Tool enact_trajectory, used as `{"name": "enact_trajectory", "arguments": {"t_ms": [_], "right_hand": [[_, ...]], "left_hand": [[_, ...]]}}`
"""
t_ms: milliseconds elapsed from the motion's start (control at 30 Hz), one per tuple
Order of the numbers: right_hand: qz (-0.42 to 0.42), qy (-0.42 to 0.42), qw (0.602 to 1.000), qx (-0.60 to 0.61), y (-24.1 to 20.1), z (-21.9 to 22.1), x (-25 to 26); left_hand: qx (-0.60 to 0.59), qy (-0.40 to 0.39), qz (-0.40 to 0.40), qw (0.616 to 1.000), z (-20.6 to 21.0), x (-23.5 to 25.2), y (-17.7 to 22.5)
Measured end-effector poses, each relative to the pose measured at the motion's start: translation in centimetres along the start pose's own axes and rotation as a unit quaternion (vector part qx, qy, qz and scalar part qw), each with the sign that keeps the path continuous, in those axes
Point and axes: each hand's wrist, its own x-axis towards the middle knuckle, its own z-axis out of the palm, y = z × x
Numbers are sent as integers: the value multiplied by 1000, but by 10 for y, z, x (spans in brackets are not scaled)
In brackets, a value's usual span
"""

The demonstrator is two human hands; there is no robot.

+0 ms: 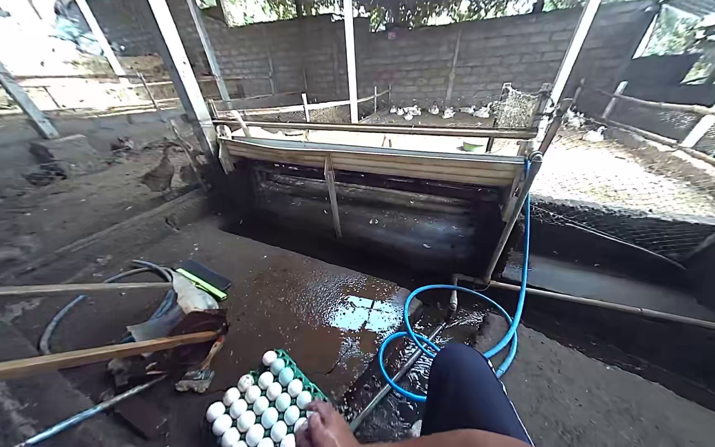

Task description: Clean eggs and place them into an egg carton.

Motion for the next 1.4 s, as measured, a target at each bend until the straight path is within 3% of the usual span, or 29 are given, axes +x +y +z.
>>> {"name": "enact_trajectory", "arguments": {"t_ms": [33,67,167,300,433,500,533,633,667,767,900,1000,1033,1067,1133,1200,1267,1400], "right_hand": [[-39,8,999,5,6,4,-6],[-46,16,999,12,14,4,-2],[63,20,996,57,14,-2,19],[-50,15,998,26,19,8,-8],[59,22,998,28,7,-1,9],[-25,11,999,22,9,6,-9],[-54,28,997,38,18,10,-11],[10,88,991,99,18,4,12],[29,84,991,101,12,4,9],[-50,42,996,68,16,13,-11],[27,64,995,76,13,3,11],[-53,38,997,49,20,9,-6],[-51,44,996,51,27,7,0],[-21,58,997,51,29,3,10],[59,60,995,52,15,1,16],[1,54,998,31,13,6,-1],[-33,58,997,48,27,5,1],[107,72,986,110,16,-8,32]], "left_hand": [[-21,-10,-102,995,1,-5,21],[-24,5,-105,994,3,-4,13],[17,59,36,997,-1,31,-66],[36,67,69,995,-9,33,-73],[16,56,41,997,-6,47,-86],[-18,60,107,992,-10,70,-121],[-34,54,102,993,-11,70,-127],[-8,49,25,998,-6,45,-78],[-6,61,37,997,-4,46,-77],[-6,71,65,995,-9,55,-92],[1,48,14,999,-6,34,-65],[13,44,-130,990,0,6,-3],[28,16,-96,995,-4,8,-17],[47,-6,-10,999,-9,20,-49],[29,18,51,998,-8,44,-80],[22,61,34,997,-4,50,-80],[4,34,8,999,-5,45,-78],[-4,4,-19,1000,-4,46,-73]]}}
